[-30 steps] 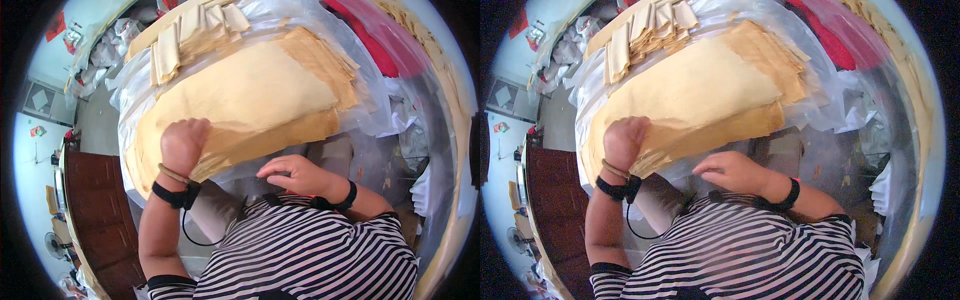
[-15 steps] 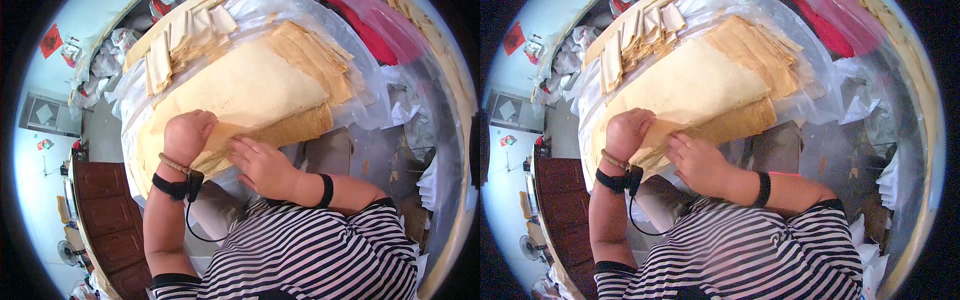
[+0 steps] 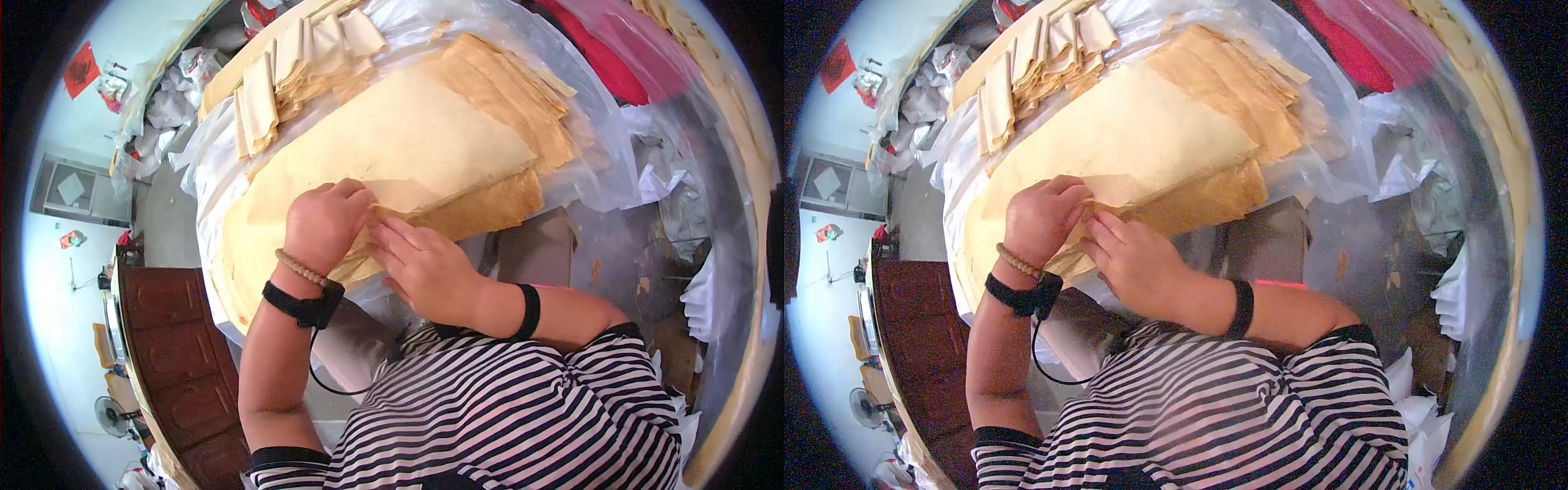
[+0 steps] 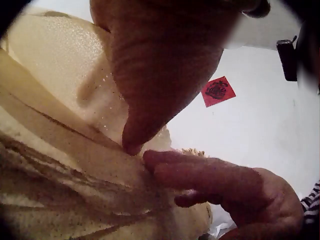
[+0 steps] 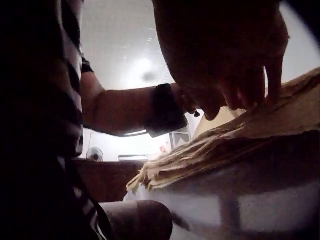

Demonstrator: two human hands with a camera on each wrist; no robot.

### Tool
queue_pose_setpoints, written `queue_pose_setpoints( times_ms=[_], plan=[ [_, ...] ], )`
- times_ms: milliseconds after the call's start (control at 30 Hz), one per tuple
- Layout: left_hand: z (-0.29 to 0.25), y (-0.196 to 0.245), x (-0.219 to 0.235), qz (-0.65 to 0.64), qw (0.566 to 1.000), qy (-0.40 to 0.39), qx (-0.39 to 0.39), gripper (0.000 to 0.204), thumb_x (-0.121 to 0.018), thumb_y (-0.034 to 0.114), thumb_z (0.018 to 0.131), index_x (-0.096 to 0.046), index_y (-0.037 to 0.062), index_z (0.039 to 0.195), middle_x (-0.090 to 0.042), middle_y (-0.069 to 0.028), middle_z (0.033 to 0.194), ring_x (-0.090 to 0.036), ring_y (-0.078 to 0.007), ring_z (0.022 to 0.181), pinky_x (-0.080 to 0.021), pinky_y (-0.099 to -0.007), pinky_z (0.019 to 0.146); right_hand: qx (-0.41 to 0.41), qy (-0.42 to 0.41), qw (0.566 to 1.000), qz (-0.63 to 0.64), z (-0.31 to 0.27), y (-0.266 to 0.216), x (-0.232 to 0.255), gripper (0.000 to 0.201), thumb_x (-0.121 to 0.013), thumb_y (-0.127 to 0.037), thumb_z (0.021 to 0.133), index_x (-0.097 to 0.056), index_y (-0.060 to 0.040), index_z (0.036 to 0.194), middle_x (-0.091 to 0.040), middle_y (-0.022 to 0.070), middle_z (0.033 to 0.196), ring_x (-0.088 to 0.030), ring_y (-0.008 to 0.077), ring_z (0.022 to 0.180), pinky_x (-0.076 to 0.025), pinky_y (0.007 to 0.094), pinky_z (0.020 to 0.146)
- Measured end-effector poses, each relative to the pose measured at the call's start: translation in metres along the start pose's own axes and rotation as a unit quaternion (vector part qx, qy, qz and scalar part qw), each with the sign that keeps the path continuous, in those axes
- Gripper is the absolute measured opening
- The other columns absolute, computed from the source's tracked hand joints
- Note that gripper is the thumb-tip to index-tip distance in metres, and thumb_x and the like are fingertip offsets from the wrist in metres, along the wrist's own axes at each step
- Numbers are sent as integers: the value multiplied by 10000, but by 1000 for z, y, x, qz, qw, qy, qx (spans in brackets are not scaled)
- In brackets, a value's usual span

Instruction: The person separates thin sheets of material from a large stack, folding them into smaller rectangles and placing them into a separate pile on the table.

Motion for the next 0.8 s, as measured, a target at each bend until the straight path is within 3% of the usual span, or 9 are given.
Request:
queue_pose_setpoints(
  times_ms=[67, 167, 267, 400, 500, 600, 700, 800],
  plan=[
    [3, 2, -3, 23, 1000, -16, -4, 120, -701, 190, 866, -723, 136, 971, -721, -55, 973, -699, -301, 837, -567, -409, 721, -32, 0, 999, 4, 0, 6, -5, 515, -698, -197, 843, -609, -4, 1312, -543, 171, 1426, -482, 325, 1366, -441, 438, 1059],
    [9, -16, 1, 13, 997, -13, 70, 121, -693, 208, 903, -713, 101, 954, -719, -110, 892, -696, -328, 779, -560, -425, 693, -46, 1, 999, -29, 0, 9, -7, 514, -698, -199, 846, -608, -9, 1315, -538, 171, 1426, -487, 317, 1354, -443, 428, 1040],
    [14, -25, 17, -72, 993, 51, 79, 170, -680, 242, 940, -700, 74, 930, -701, -158, 812, -686, -357, 737, -550, -440, 671, -64, -6, 997, -36, 3, 12, 1, 524, -710, -223, 837, -612, -25, 1312, -543, 164, 1413, -510, 306, 1307, -435, 429, 1021],
    [10, -36, 8, -88, 986, 34, 135, 184, -673, 252, 949, -696, 71, 925, -692, -178, 807, -673, -390, 747, -541, -452, 666, -122, 30, 988, -87, 3, 36, 26, 466, -698, -290, 858, -636, -49, 1252, -559, 184, 1396, -527, 298, 1269, -400, 457, 1037],
    [10, -31, 8, -88, 988, 35, 124, 178, -667, 242, 950, -692, 67, 929, -687, -187, 808, -668, -402, 754, -536, -459, 665, -166, 18, 975, -148, -3, 64, 38, 482, -704, -291, 857, -625, -75, 1280, -573, 158, 1385, -522, 287, 1266, -393, 458, 1030],
    [16, -25, 4, -17, 988, -34, 148, 158, -665, 231, 948, -691, 75, 952, -695, -174, 817, -678, -389, 765, -545, -458, 676, -215, 41, 967, -128, -2, 84, 71, 459, -702, -267, 857, -637, -70, 1266, -607, 137, 1342, -550, 289, 1223, -412, 461, 1015],
    [32, 13, 20, -70, 993, 62, 70, 134, -657, 215, 941, -697, 97, 993, -706, -150, 828, -689, -375, 774, -556, -455, 689, -187, 106, 962, -168, -2, 95, 83, 424, -691, -246, 857, -654, -66, 1239, -647, 123, 1249, -595, 295, 1138, -439, 463, 982],
    [54, 39, 10, -44, 996, 55, 57, 159, -629, 212, 947, -706, 114, 1046, -723, -139, 867, -698, -362, 788, -566, -454, 710, -130, 147, 965, -172, 4, 91, 85, 317, -672, -225, 858, -677, -65, 1132, -659, 125, 1108, -625, 302, 1025, -476, 463, 920]
  ],
)
Point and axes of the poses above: each hand's wrist, its own z-axis towards the middle knuckle, its own x-axis out of the back of the hand, y = z × x, the point moved 9 cm from there along z, towards the middle knuckle
